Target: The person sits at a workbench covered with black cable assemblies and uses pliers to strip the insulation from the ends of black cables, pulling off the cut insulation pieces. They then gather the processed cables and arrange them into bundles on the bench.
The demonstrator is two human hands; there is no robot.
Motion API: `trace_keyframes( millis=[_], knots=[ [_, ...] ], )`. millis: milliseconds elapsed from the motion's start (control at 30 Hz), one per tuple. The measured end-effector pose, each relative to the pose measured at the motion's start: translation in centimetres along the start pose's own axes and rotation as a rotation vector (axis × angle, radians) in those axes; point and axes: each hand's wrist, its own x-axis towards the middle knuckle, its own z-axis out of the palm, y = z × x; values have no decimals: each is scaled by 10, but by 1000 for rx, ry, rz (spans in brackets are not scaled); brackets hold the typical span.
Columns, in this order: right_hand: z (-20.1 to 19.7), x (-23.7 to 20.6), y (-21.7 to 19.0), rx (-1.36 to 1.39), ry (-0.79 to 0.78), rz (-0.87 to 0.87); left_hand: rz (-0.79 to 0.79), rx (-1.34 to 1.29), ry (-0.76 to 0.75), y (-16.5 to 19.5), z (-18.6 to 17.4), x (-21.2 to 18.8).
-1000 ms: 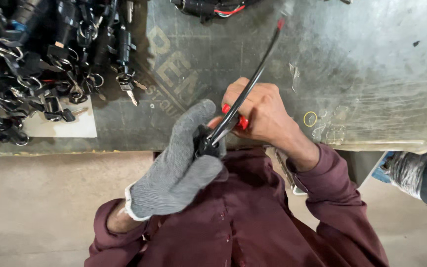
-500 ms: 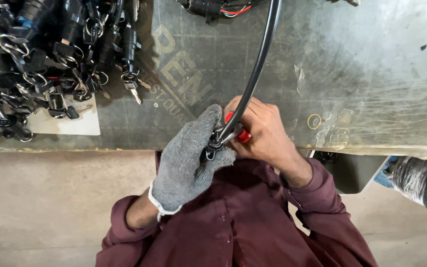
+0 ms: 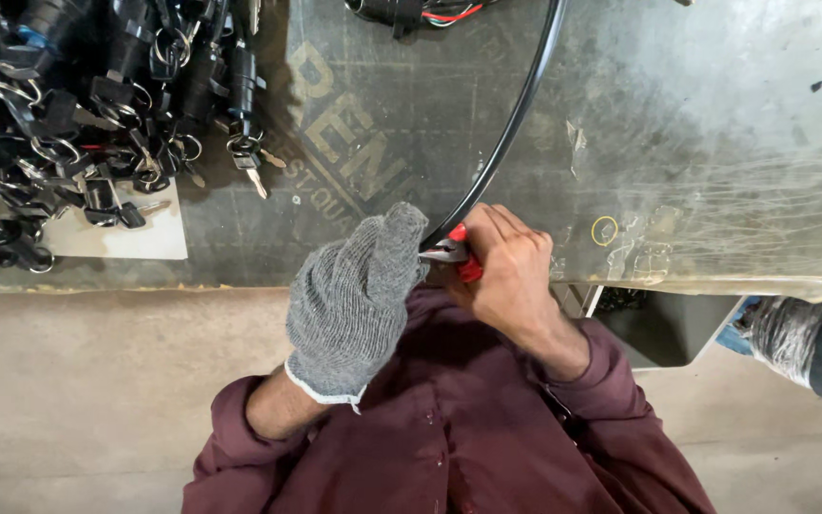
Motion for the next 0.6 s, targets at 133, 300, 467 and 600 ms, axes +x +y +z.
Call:
trace_keyframes(
  millis=[133, 300, 467, 600],
  knots=[
    [0, -1, -7, 126, 1, -73, -32, -68, -64, 1, -9, 7],
    [-5, 30, -15, -67, 53, -12, -210, -669, -307, -2, -38, 23],
    [-12, 52, -5, 212, 23, -464, -192, -1037, -484, -10, -41, 18],
    [-10, 51, 8, 278, -135, -432, -156, -990, -461, -11, -34, 10]
  ],
)
